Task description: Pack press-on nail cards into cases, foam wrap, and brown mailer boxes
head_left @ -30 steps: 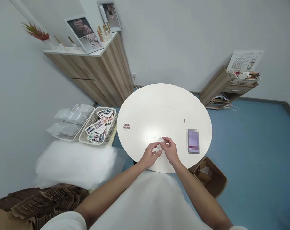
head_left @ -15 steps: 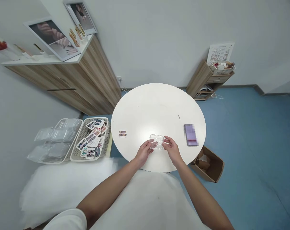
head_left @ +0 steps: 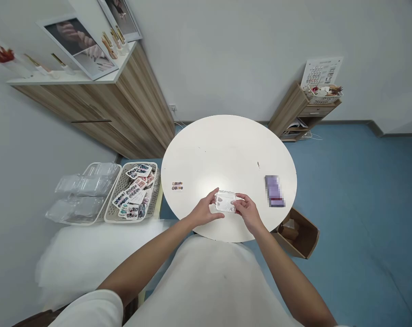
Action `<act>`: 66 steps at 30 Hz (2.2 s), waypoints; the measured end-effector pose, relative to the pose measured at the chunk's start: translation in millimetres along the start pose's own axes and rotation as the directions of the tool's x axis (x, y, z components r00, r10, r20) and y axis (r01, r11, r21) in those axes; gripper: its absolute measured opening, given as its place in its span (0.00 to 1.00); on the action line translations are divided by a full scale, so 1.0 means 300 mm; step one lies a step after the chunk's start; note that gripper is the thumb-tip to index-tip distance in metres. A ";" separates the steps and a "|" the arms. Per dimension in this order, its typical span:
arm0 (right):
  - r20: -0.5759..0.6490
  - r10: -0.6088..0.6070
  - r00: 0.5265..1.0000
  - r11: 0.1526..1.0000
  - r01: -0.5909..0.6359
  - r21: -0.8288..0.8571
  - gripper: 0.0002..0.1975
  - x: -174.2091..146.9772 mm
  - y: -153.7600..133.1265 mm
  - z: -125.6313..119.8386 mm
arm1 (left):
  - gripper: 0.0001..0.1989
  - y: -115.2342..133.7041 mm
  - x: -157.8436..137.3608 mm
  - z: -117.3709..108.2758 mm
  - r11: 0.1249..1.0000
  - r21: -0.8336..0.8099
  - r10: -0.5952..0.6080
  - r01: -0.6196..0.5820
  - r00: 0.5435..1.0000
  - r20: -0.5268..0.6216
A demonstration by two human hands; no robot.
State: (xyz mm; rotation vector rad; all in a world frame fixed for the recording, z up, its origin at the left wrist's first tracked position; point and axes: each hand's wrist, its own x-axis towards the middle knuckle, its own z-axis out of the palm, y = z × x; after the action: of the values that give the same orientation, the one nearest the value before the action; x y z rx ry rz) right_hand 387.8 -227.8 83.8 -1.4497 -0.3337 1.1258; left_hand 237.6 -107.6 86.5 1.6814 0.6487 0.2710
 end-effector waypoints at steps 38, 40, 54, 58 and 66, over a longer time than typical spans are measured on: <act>0.441 -0.428 0.789 0.635 0.610 -0.474 0.27 0.030 -0.039 -0.093 | 0.41 0.009 0.007 0.070 0.928 -0.369 -0.034 0.056 0.997 0.067; 0.443 -0.437 0.783 0.660 0.614 -0.433 0.26 0.037 -0.037 -0.092 | 0.41 0.007 0.005 0.072 0.929 -0.366 -0.035 0.055 0.997 0.062; 0.441 -0.429 0.789 0.690 0.601 -0.403 0.26 0.038 -0.077 -0.086 | 0.43 0.025 -0.002 0.088 0.824 -0.556 -0.059 0.106 0.993 0.102; 0.449 -0.390 0.804 0.709 0.574 -0.411 0.26 0.035 -0.058 -0.096 | 0.44 -0.004 -0.017 0.077 0.821 -0.548 -0.123 0.162 0.987 0.108; 0.454 -0.283 0.845 0.776 0.480 -0.408 0.26 0.045 -0.057 -0.074 | 0.35 -0.077 -0.047 0.068 0.855 -0.482 -0.175 0.191 0.981 0.078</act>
State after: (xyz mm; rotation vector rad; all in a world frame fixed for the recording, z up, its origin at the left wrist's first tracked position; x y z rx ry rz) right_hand 418.4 -226.7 88.9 -1.5086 -1.2326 0.9943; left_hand 230.6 -130.2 62.1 1.1256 0.6482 0.2464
